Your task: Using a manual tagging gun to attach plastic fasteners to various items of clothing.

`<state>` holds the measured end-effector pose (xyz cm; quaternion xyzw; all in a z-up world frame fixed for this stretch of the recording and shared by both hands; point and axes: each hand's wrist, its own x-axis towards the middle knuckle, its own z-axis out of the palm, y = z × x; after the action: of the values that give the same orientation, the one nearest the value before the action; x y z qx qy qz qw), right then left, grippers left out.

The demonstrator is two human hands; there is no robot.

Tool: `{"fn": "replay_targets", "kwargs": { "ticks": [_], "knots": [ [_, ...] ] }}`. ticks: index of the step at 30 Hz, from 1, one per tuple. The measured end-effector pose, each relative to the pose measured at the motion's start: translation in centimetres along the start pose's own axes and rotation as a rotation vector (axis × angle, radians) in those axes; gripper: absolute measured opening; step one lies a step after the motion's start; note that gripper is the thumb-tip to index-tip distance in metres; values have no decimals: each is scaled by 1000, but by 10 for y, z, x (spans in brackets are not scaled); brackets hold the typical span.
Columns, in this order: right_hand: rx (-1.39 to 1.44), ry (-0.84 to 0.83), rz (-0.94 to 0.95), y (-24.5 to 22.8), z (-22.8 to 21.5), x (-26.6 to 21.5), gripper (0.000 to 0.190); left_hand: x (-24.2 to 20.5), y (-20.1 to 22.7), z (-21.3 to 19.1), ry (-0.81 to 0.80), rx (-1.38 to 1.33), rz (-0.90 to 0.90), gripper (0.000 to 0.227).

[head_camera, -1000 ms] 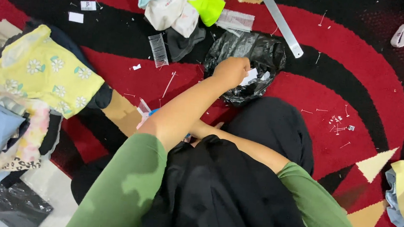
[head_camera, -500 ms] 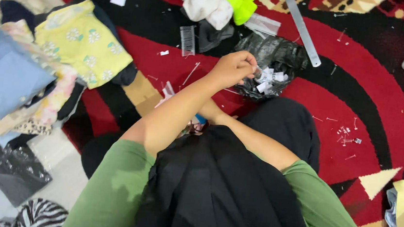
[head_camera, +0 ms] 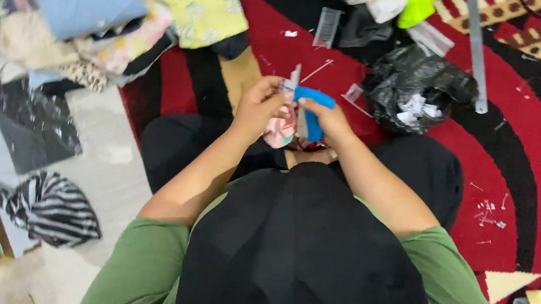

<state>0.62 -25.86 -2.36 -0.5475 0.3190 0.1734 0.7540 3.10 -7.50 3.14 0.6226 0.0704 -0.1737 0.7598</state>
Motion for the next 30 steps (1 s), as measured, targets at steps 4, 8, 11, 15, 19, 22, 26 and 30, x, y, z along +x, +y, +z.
{"fn": "replay_targets", "kwargs": {
  "ticks": [4, 8, 11, 15, 19, 22, 26, 30],
  "knots": [
    [10, 46, -3, -8, 11, -9, 46, -26, -21, -39, 289, -109, -159, 30],
    [112, -11, -85, -8, 15, -22, 40, 2, -69, -77, 406, -36, -159, 37],
    [156, -69, -146, -9, 18, -33, 35, 18, -77, -83, 438, -78, -149, 33],
    [165, -166, -237, -3, 15, -40, 26, 21, -78, -77, 422, -59, -166, 36],
    [22, -141, -215, -17, 32, -63, 29, 16, -67, -67, 400, -58, -176, 35],
    [-128, -148, -241, -25, 42, -75, 32, 15, -67, -68, 380, -59, -148, 44],
    [-204, -160, -241, -26, 50, -78, 37, 17, -74, -71, 330, -45, -49, 34],
    [-195, -165, -235, -31, 56, -83, 37, 14, -69, -65, 293, -39, -57, 30]
  ]
}}
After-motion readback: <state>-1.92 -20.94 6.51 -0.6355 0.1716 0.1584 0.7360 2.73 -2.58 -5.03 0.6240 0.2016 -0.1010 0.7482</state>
